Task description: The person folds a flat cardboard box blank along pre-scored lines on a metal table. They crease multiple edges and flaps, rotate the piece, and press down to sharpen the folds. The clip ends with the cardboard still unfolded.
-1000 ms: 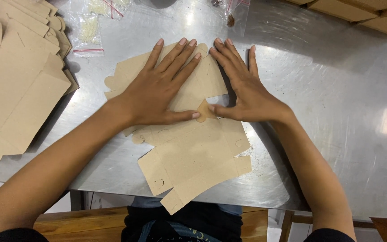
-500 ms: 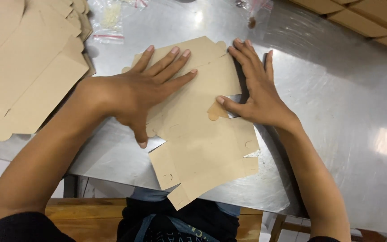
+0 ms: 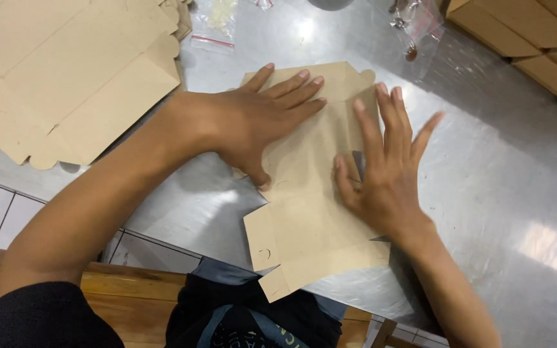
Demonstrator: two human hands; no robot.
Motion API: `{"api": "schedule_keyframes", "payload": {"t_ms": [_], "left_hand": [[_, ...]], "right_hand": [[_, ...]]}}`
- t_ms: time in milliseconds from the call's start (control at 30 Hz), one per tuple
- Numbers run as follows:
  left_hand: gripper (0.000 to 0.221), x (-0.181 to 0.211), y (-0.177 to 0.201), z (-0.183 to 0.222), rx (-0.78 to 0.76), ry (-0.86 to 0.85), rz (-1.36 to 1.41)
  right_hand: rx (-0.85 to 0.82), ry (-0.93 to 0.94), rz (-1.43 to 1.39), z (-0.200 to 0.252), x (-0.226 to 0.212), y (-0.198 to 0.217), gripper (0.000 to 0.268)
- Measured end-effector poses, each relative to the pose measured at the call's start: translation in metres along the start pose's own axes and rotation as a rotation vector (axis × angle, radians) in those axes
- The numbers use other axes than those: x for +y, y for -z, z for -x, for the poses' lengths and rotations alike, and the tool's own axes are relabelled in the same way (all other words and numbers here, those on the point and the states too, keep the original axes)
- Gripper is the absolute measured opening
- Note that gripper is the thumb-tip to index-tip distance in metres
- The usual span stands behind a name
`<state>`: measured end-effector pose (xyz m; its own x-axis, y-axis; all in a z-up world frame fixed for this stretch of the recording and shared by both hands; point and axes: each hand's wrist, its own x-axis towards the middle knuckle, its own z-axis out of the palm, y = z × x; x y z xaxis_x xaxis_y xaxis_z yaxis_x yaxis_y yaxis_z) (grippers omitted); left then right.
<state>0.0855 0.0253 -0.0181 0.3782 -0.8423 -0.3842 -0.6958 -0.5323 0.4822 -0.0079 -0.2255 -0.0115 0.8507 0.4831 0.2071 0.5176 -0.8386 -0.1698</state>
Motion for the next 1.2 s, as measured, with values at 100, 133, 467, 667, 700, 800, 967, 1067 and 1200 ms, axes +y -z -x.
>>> {"api": "schedule_keyframes", "payload": {"t_ms": [100,133,467,667,700,800,967,1067,1200], "left_hand": [[0.165,0.0,-0.001,-0.002,0.001,-0.003,-0.021],[0.165,0.001,0.001,-0.002,0.006,0.0,-0.018],[0.16,-0.006,-0.001,-0.004,-0.054,0.002,-0.039],[0.138,-0.009,0.0,0.0,0.033,-0.053,0.091],[0.134,-0.008,-0.003,-0.002,0.067,-0.051,0.083],[0.136,0.004,-0.002,0.001,0.1,0.026,0.081],[0.142,0.003,-0.008,-0.004,0.135,0.072,0.04],[0.146,0.002,-0.006,-0.004,0.132,0.086,0.032],[0.147,-0.004,-0.004,-0.004,0.099,0.082,0.046]], "right_hand": [[0.047,0.1,0.086,0.008,-0.015,-0.003,0.057],[0.045,0.106,0.087,0.008,-0.023,-0.002,0.057],[0.031,0.23,-0.297,0.01,-0.054,-0.019,0.042],[0.123,0.26,-0.233,0.014,-0.051,-0.023,0.04],[0.137,0.266,-0.227,0.015,-0.051,-0.023,0.037],[0.146,0.273,-0.232,0.014,-0.051,-0.023,0.039],[0.127,0.294,-0.245,0.013,-0.049,-0.022,0.036],[0.127,0.297,-0.245,0.011,-0.051,-0.019,0.033],[0.145,0.301,-0.209,0.009,-0.053,-0.016,0.028]]}}
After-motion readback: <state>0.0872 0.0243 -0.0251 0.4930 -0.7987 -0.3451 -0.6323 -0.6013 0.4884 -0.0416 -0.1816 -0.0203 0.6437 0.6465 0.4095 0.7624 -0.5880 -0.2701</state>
